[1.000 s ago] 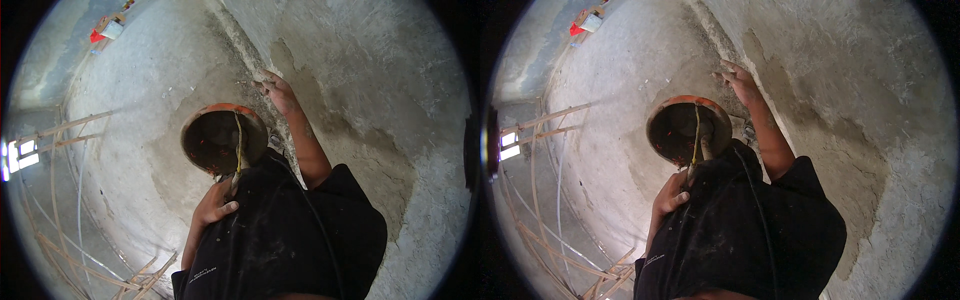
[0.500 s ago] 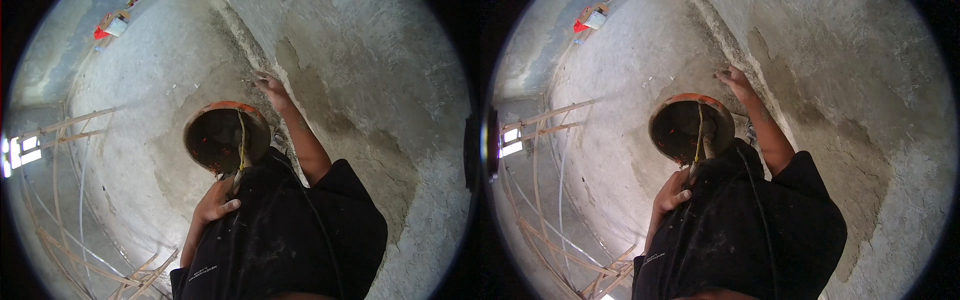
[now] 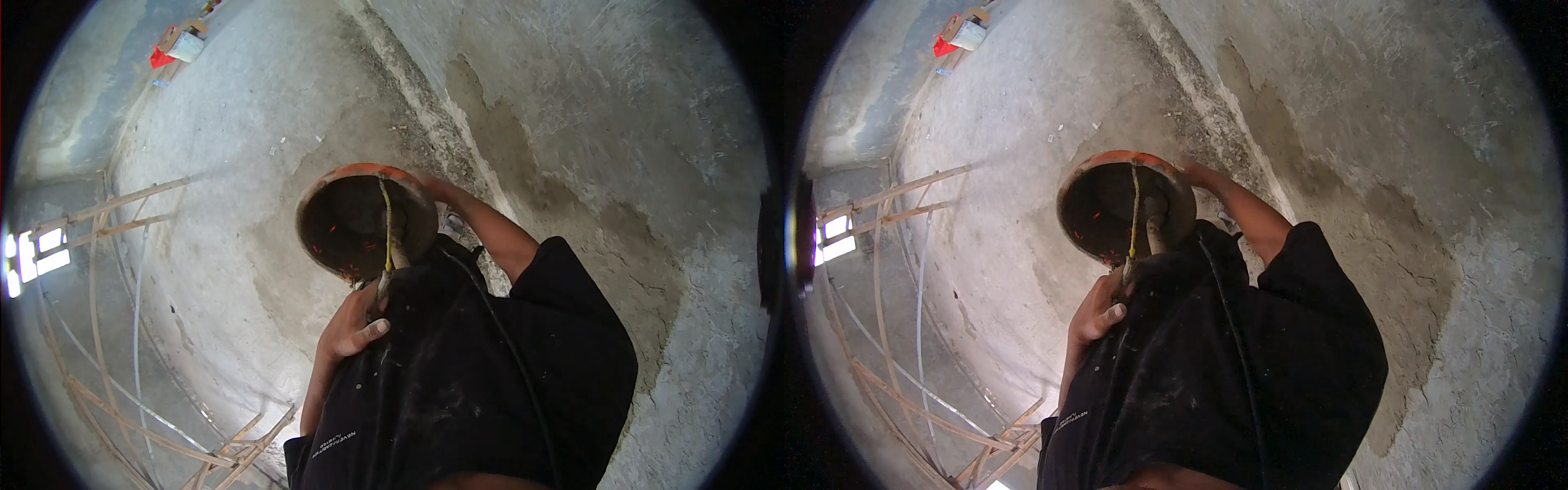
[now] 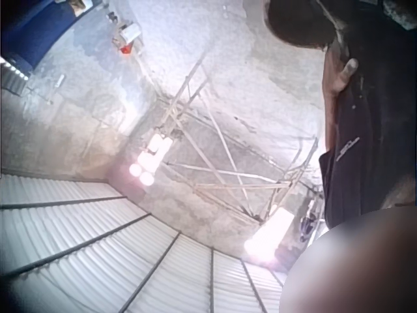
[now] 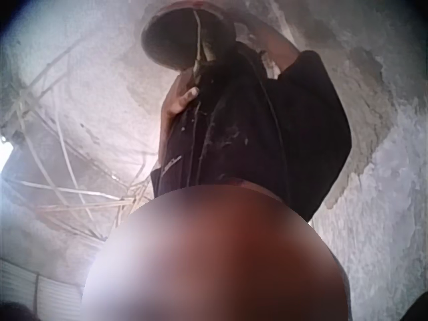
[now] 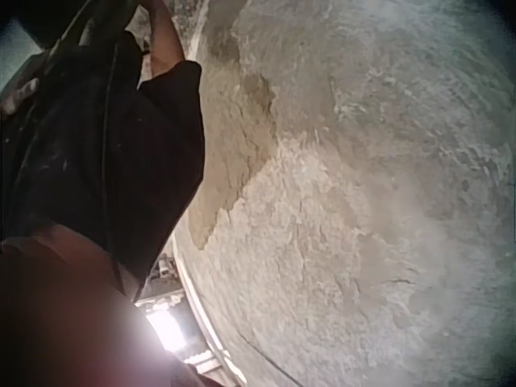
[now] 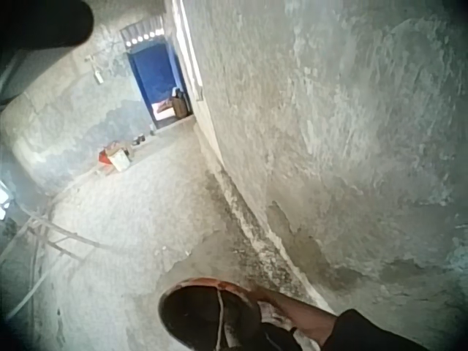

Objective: The person scoops plaster from a bucket with a trowel, applies and spreads the plaster across the wall surface using trowels, and touches the wall by hand.

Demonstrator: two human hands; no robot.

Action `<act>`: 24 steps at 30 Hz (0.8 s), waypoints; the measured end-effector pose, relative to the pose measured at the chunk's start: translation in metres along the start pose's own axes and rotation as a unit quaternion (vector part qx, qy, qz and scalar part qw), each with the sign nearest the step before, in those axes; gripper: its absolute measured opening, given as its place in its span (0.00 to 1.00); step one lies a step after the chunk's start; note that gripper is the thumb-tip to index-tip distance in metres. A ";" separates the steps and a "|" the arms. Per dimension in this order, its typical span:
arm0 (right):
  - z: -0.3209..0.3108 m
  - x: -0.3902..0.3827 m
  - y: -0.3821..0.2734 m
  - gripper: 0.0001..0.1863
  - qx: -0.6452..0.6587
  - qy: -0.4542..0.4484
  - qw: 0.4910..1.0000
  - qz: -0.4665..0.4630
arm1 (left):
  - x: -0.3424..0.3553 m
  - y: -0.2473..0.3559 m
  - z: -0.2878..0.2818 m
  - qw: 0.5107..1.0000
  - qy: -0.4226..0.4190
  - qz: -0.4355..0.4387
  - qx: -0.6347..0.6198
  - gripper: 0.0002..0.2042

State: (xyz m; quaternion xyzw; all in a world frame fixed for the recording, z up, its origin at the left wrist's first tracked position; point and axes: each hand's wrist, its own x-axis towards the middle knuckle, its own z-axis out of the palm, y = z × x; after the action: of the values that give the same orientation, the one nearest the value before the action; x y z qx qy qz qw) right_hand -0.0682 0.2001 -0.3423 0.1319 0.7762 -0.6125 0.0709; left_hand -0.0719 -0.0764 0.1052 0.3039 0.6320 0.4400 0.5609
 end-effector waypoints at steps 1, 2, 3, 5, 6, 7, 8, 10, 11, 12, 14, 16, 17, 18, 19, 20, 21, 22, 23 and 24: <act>-0.001 -0.013 0.014 0.30 -0.117 -0.006 0.993 -0.002 | -0.001 -0.007 -0.002 1.000 0.010 0.001 -0.024 0.38; 0.000 -0.022 0.001 0.30 -0.118 -0.021 0.993 -0.013 | -0.008 -0.016 -0.002 0.998 0.038 -0.004 -0.049 0.38; -0.008 -0.038 -0.025 0.26 -0.121 -0.025 0.992 0.014 | -0.013 -0.024 0.001 0.997 0.056 -0.007 -0.052 0.38; -0.038 -0.069 -0.073 0.21 0.219 0.096 0.965 0.103 | -0.010 -0.030 0.004 0.992 0.092 0.061 -0.062 0.37; -0.050 -0.080 -0.081 0.20 0.533 0.197 0.811 0.140 | -0.007 -0.028 0.004 0.992 0.085 0.064 -0.062 0.37; -0.071 -0.092 -0.076 0.22 0.660 0.156 0.734 0.041 | -0.005 -0.024 0.005 0.992 0.084 0.061 -0.069 0.37; -0.090 -0.098 -0.076 0.24 0.763 0.107 0.635 -0.060 | -0.004 -0.022 0.005 0.992 0.085 0.058 -0.078 0.37; -0.112 -0.098 -0.090 0.25 0.792 -0.014 0.587 -0.169 | -0.003 -0.019 0.003 0.992 0.082 0.048 -0.080 0.36; -0.123 -0.101 -0.109 0.26 0.798 -0.139 0.519 -0.273 | -0.002 -0.019 0.002 0.993 0.082 0.035 -0.079 0.36; -0.127 -0.105 -0.146 0.26 0.798 -0.140 0.519 -0.273 | -0.002 -0.019 0.001 0.993 0.083 0.036 -0.079 0.36; -0.131 -0.121 -0.235 0.34 0.741 -0.014 0.619 -0.260 | -0.001 -0.017 -0.001 0.989 0.091 0.024 -0.117 0.38; -0.143 -0.132 -0.269 0.38 0.728 0.012 0.633 -0.264 | 0.003 -0.009 0.000 0.990 0.082 0.027 -0.110 0.37; -0.146 -0.134 -0.280 0.41 0.716 0.029 0.647 -0.259 | 0.005 -0.007 -0.001 0.990 0.083 0.029 -0.111 0.37; -0.146 -0.135 -0.291 0.41 0.713 0.032 0.649 -0.263 | 0.005 -0.009 -0.003 0.990 0.078 0.033 -0.110 0.37; -0.145 -0.136 -0.300 0.42 0.689 0.054 0.674 -0.263 | 0.005 -0.014 -0.006 0.993 0.067 0.047 -0.080 0.36; -0.143 -0.136 -0.307 0.43 0.663 0.076 0.697 -0.263 | 0.005 -0.017 -0.009 0.995 0.055 0.062 -0.051 0.35; -0.140 -0.137 -0.313 0.43 0.661 0.077 0.698 -0.266 | 0.007 -0.019 -0.011 0.995 0.053 0.065 -0.050 0.35; -0.138 -0.139 -0.317 0.43 0.677 0.061 0.678 -0.278 | 0.007 -0.021 -0.011 0.996 0.047 0.066 -0.048 0.35; -0.136 -0.139 -0.319 0.43 0.694 0.044 0.658 -0.289 | 0.008 -0.022 -0.011 0.996 0.042 0.067 -0.046 0.35; -0.135 -0.138 -0.318 0.43 0.693 0.044 0.659 -0.288 | 0.008 -0.022 -0.011 0.996 0.042 0.068 -0.047 0.35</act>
State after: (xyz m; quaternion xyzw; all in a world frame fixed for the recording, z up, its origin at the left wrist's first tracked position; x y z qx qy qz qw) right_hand -0.0227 0.2460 0.0243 -0.0611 0.1285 -0.9564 -0.2551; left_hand -0.0817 -0.0811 0.0812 0.3009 0.6113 0.5191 0.5161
